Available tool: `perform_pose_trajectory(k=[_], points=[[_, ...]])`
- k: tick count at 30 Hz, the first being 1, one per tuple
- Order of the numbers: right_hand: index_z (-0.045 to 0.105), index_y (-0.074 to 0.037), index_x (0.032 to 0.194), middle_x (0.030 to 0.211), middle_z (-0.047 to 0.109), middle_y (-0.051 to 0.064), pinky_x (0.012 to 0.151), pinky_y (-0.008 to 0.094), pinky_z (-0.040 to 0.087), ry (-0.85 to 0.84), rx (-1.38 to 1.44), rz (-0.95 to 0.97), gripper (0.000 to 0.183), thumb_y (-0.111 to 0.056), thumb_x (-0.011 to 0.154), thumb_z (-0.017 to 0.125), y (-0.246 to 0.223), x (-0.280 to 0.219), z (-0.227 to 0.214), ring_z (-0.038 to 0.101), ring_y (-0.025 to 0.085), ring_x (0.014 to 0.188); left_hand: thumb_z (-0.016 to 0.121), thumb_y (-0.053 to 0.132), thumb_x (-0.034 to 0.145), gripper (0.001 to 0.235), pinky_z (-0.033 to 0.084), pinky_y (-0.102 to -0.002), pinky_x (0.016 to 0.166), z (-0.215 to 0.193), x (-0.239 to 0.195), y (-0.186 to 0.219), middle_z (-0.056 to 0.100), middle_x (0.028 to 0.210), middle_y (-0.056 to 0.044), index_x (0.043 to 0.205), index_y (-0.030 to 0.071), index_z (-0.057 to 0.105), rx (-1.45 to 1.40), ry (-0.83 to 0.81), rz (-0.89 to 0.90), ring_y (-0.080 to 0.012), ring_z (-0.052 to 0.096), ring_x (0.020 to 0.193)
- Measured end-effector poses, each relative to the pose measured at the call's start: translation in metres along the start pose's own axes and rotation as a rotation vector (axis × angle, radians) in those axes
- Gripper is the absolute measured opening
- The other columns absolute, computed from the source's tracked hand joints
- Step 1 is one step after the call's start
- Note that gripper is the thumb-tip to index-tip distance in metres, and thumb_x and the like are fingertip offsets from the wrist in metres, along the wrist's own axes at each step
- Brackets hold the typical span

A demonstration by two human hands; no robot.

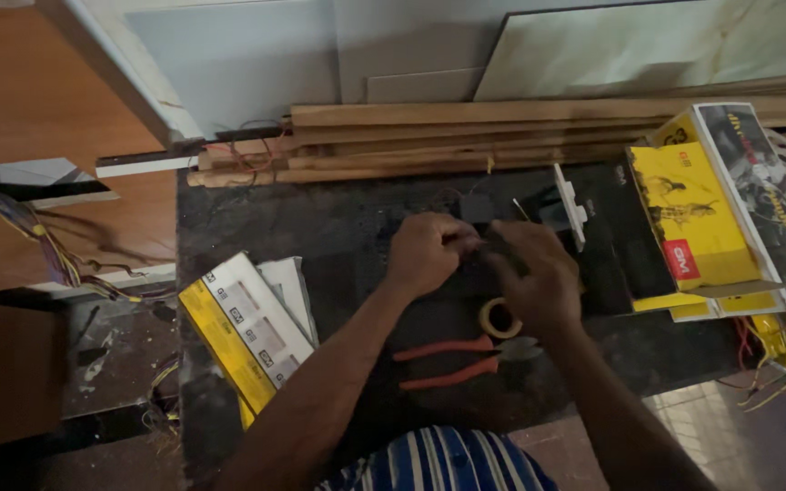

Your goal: The person connects wires into an electrical switchboard by hand and using a screwdriver, then applies adhesive tape and secures the components into the panel.

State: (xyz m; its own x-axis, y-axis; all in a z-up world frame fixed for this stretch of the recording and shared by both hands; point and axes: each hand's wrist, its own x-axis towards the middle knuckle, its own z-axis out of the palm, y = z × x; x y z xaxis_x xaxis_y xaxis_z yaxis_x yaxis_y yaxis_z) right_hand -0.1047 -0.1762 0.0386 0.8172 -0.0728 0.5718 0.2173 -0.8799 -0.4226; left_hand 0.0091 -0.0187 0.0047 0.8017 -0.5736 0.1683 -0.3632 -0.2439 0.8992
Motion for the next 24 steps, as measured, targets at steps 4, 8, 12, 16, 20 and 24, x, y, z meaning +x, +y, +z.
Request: perform_pose_trajectory(k=[4,8,12,16,20,24], points=[[0.077,-0.01,0.102,0.101,0.073,0.008,0.079,0.043,0.057,-0.151,-0.172,-0.034,0.016,-0.021,0.1,0.066,0.0,0.005,-0.001,0.07,0.03,0.093,0.075,0.018,0.091,0.013,0.06,-0.04,0.075,-0.004,-0.001,0.003,0.079,0.096,-0.01,0.097,0.01,0.082,-0.042,-0.002,0.027,-0.0247,0.076,0.085],[0.072,-0.007,0.095,0.088,0.069,0.01,0.07,0.039,0.054,-0.231,-0.041,0.28,0.025,-0.026,0.106,0.06,0.011,-0.007,0.011,0.067,0.023,0.079,0.077,0.019,0.087,0.013,0.06,-0.037,0.075,-0.005,-0.004,0.007,0.08,0.095,-0.008,0.096,0.011,0.082,-0.07,-0.014,-0.001,-0.0223,0.077,0.083],[0.067,-0.01,0.089,0.073,0.057,0.002,0.055,0.033,0.044,-0.251,0.856,1.139,0.028,-0.03,0.107,0.062,0.028,-0.017,0.03,0.054,0.014,0.063,0.074,0.013,0.088,0.012,0.059,-0.037,0.07,0.0,-0.004,0.01,0.08,0.089,-0.008,0.095,0.013,0.084,0.035,0.024,0.027,-0.0223,0.075,0.078],[0.071,-0.006,0.091,0.076,0.061,0.005,0.056,0.033,0.047,-0.189,0.801,1.166,0.033,-0.032,0.108,0.062,0.022,-0.021,0.032,0.057,0.015,0.066,0.073,0.009,0.087,0.014,0.059,-0.037,0.069,-0.001,-0.005,0.008,0.08,0.09,-0.008,0.094,0.014,0.084,0.001,0.038,0.036,-0.0221,0.075,0.078],[0.075,-0.001,0.1,0.083,0.072,0.012,0.063,0.035,0.055,-0.129,0.242,0.784,0.034,-0.034,0.098,0.067,0.001,-0.02,0.012,0.068,0.019,0.073,0.069,0.009,0.088,0.016,0.061,-0.036,0.069,0.001,-0.005,0.005,0.081,0.096,-0.006,0.094,0.015,0.083,-0.035,0.023,0.005,-0.0204,0.077,0.079],[0.074,-0.006,0.109,0.097,0.075,0.009,0.074,0.038,0.056,-0.049,-0.131,0.086,0.029,-0.028,0.089,0.075,-0.006,-0.012,0.002,0.07,0.023,0.087,0.072,0.01,0.086,0.015,0.061,-0.036,0.072,0.001,-0.003,0.002,0.081,0.095,-0.006,0.094,0.015,0.084,-0.007,0.038,0.029,-0.0207,0.077,0.08]])
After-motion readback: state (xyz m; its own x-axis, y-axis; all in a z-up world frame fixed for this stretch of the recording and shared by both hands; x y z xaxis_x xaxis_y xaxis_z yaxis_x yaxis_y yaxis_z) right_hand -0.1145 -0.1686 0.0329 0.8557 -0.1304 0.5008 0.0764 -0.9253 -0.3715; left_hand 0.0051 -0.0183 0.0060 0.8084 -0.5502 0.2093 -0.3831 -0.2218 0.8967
